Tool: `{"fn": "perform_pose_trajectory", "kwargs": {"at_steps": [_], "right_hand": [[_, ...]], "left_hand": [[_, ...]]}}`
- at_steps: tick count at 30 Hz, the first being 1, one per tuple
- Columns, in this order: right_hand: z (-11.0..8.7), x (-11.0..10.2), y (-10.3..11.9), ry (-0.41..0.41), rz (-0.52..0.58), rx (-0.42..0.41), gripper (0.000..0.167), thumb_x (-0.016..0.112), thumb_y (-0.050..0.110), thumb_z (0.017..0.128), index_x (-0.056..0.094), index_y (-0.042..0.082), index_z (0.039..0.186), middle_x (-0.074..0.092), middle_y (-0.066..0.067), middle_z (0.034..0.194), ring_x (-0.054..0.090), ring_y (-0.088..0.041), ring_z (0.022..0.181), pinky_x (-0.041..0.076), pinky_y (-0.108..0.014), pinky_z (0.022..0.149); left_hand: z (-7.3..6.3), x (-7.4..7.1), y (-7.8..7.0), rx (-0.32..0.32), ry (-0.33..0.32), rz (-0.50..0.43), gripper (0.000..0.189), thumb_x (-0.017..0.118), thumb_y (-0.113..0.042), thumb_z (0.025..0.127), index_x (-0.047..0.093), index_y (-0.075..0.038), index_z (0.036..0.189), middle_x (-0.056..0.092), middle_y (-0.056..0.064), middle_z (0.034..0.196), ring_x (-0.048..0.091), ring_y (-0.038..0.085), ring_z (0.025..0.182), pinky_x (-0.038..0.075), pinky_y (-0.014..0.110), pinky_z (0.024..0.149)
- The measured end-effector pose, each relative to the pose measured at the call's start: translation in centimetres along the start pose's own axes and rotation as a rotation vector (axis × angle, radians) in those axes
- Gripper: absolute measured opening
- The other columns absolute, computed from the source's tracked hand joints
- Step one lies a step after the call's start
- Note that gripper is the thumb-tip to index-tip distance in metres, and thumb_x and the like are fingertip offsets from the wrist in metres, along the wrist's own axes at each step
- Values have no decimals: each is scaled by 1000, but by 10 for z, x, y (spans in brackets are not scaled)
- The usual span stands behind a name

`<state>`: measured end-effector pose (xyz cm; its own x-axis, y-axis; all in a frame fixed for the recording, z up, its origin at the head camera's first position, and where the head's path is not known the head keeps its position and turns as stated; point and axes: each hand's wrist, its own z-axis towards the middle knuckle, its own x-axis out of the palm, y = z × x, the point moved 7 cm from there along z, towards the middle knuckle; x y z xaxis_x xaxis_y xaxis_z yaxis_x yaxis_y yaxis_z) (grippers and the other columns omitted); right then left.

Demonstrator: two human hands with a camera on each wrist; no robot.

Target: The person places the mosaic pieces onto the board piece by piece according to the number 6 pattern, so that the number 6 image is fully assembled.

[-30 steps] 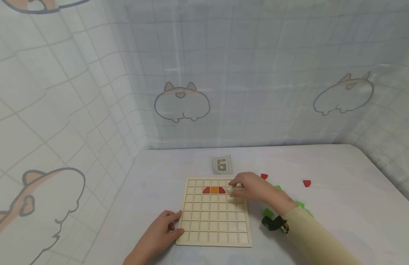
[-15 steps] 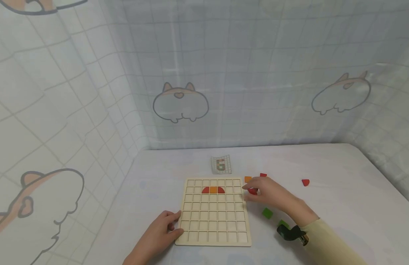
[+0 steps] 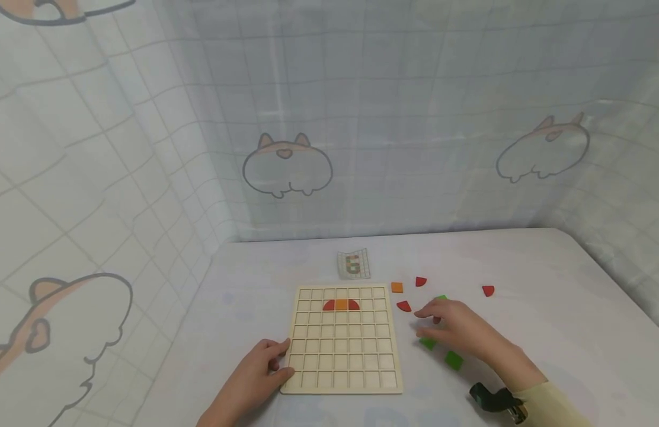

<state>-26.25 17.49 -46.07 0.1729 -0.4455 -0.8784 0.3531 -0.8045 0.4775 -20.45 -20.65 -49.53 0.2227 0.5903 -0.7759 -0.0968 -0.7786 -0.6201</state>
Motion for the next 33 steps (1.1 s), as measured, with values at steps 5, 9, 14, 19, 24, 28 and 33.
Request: {"fn": "perform_pose_trajectory", "kwargs": {"at_steps": [5, 9, 14, 19, 24, 28, 33], "right_hand": [[-9, 3, -7, -31, -26, -17, 36, 83, 40, 79, 77, 20, 108, 66, 16, 100, 55, -6, 85, 51, -29, 76], [-14, 7, -10, -60, -40, -22, 37, 85, 38, 78, 77, 19, 108, 64, 16, 100, 54, -5, 87, 51, -30, 78], [-18, 9, -12, -70, -44, -4, 40, 86, 40, 76, 77, 20, 109, 60, 16, 98, 55, -6, 92, 51, -32, 80], [-20, 10, -11, -55, -58, -13, 35, 87, 40, 74, 77, 22, 102, 57, 17, 92, 54, -5, 86, 51, -27, 75], [-21, 13, -10, -50, -61, -41, 26, 86, 32, 77, 77, 23, 100, 56, 19, 90, 52, -2, 82, 49, -24, 72], [-22, 14, -10, -44, -50, -52, 24, 84, 29, 79, 77, 23, 101, 56, 19, 90, 51, -2, 80, 49, -23, 69], [-23, 14, -10, -42, -41, -47, 22, 85, 30, 79, 77, 25, 99, 57, 19, 90, 52, -2, 82, 50, -24, 71]], "left_hand": [[-1, -1, 0, 14, -9, -5, 62, 78, -33, 86, 58, -4, 138, 49, -4, 99, 47, 7, 81, 40, 25, 67], [-2, -2, 0, 19, -25, -7, 62, 79, -34, 85, 59, -5, 137, 49, -3, 98, 47, 7, 80, 40, 25, 67], [-2, -4, -1, 21, -33, -6, 62, 79, -32, 85, 60, -5, 136, 49, -3, 98, 47, 7, 80, 40, 25, 66], [-2, -4, -2, 19, -16, -17, 62, 78, -33, 86, 58, -4, 137, 49, -3, 98, 47, 8, 80, 39, 25, 66], [-2, -2, -1, 20, -2, -30, 64, 78, -35, 86, 58, -4, 138, 49, -2, 99, 47, 8, 81, 39, 26, 66], [-2, -2, -1, 24, -9, -28, 64, 78, -35, 86, 58, -4, 138, 49, -3, 98, 47, 8, 80, 39, 26, 66], [-2, -2, -2, 34, -13, -21, 63, 78, -35, 86, 58, -4, 138, 49, -3, 98, 47, 7, 80, 40, 25, 67]]}}
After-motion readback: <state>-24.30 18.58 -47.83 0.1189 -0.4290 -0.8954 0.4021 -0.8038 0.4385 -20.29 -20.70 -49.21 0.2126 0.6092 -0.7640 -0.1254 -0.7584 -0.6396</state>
